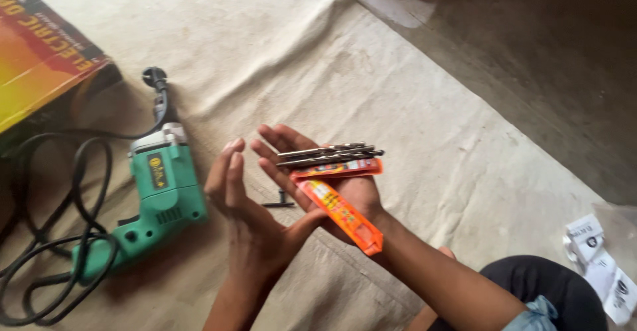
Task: The person assembles a corded electric drill by inserting a drill bit into the chuck and tightening it with a chuck key. They then remove the bit, inspect several drill bits, and place them into a plastic case.
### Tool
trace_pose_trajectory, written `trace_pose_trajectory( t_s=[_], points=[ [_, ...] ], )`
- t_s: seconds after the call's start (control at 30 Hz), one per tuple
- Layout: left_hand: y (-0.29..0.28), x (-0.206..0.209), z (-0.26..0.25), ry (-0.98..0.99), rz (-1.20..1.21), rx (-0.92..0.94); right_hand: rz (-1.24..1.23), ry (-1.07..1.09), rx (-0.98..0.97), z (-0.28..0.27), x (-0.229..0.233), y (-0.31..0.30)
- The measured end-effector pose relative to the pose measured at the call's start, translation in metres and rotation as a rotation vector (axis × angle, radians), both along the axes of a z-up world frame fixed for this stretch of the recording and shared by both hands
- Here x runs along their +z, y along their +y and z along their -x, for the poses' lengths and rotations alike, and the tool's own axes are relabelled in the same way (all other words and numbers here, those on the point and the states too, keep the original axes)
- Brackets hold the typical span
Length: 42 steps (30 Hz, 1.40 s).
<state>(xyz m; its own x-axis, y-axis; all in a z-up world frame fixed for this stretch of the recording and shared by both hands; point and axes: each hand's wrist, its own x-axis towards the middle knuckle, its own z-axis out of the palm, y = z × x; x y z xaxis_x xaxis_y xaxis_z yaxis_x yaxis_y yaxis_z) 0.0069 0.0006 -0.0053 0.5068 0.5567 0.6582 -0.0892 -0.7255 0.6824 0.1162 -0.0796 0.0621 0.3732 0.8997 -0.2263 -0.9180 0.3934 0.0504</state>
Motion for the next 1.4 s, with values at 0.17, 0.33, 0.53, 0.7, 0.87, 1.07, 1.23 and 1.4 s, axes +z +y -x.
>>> trace_pose_trajectory(
  t_s=[0.17,0.33,0.53,0.7,0.87,1.07,1.23,1.4],
  points=[
    [0.003,-0.003,-0.003,0.042,-0.036,0.016,0.035,-0.155,-0.003,0.008,-0.012,-0.005],
    [0.005,0.0,-0.003,0.111,-0.068,0.012,-0.006,-0.215,0.074,0.004,-0.037,-0.014],
    [0.005,0.002,-0.006,0.259,-0.021,-0.281,0.489,-0.532,0.208,0.006,-0.064,-0.018],
    [-0.005,-0.003,-0.013,0.385,0.444,-0.303,0.755,-0.586,0.244,0.011,-0.062,-0.012],
    [0.0,-0.009,-0.02,0.263,1.056,-0.389,0.832,-0.766,0.415,0.014,-0.05,-0.01],
    [0.016,-0.017,-0.016,-0.043,1.556,-0.498,0.971,-1.015,0.471,0.011,-0.046,-0.01],
    [0.02,-0.018,-0.014,-0.111,1.622,-0.567,1.028,-1.157,0.423,0.0,-0.042,-0.015],
    [0.015,-0.019,-0.014,-0.025,1.682,-0.506,0.985,-1.18,0.426,-0.003,-0.046,-0.018]
  ],
)
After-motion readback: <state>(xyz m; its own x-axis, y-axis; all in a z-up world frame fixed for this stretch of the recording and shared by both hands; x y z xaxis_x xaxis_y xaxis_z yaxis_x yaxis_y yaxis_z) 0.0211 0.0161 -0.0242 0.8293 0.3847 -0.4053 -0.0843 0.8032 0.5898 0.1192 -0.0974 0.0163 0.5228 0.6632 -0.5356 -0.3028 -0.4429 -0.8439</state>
